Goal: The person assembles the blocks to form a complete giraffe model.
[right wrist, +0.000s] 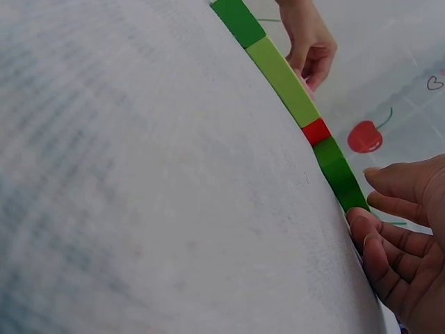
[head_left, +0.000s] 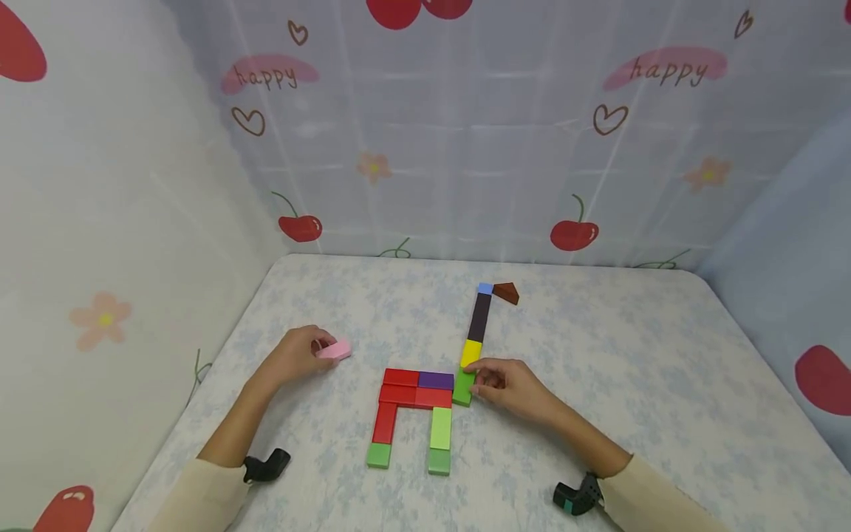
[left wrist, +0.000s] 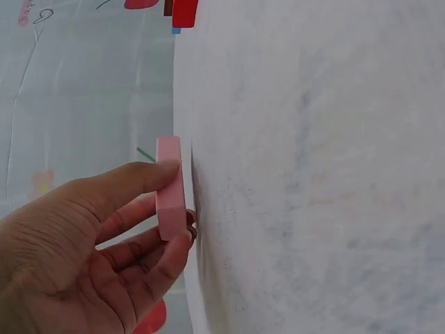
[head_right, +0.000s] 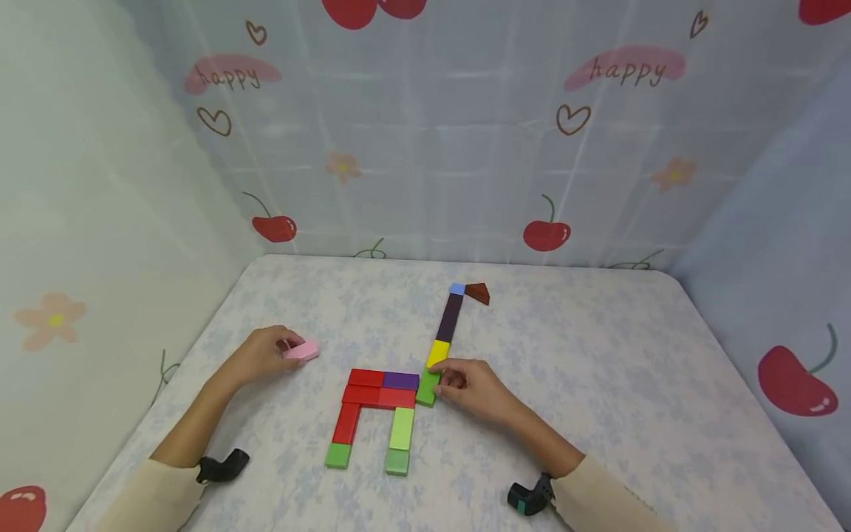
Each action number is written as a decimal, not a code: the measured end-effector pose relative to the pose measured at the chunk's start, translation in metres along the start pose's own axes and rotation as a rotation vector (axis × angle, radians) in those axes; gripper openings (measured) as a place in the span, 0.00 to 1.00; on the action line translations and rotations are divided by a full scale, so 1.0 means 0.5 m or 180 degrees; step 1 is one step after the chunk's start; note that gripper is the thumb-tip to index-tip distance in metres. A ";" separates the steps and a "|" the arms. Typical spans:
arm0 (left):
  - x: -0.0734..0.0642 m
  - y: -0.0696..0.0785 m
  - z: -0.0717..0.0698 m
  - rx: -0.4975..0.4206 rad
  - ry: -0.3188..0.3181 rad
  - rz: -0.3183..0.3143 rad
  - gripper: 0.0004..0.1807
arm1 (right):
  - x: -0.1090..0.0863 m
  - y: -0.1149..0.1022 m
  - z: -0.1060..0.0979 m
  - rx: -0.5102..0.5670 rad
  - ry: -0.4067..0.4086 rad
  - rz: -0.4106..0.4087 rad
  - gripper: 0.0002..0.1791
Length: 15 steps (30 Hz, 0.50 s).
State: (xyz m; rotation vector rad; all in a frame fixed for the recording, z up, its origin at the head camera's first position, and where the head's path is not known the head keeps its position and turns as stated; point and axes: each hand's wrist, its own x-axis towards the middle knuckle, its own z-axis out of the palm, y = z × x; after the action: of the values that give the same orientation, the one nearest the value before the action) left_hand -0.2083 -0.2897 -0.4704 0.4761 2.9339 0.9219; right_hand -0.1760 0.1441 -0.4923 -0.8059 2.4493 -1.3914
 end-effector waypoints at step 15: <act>-0.051 0.062 0.027 -0.0202 -0.0170 -0.0106 0.15 | 0.000 -0.002 0.000 -0.0026 -0.0004 -0.0002 0.16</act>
State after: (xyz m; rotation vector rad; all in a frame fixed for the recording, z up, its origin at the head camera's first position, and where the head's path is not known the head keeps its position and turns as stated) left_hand -0.1738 -0.2658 -0.4658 0.4404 2.8463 0.9794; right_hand -0.1755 0.1437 -0.4916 -0.8092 2.4558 -1.3814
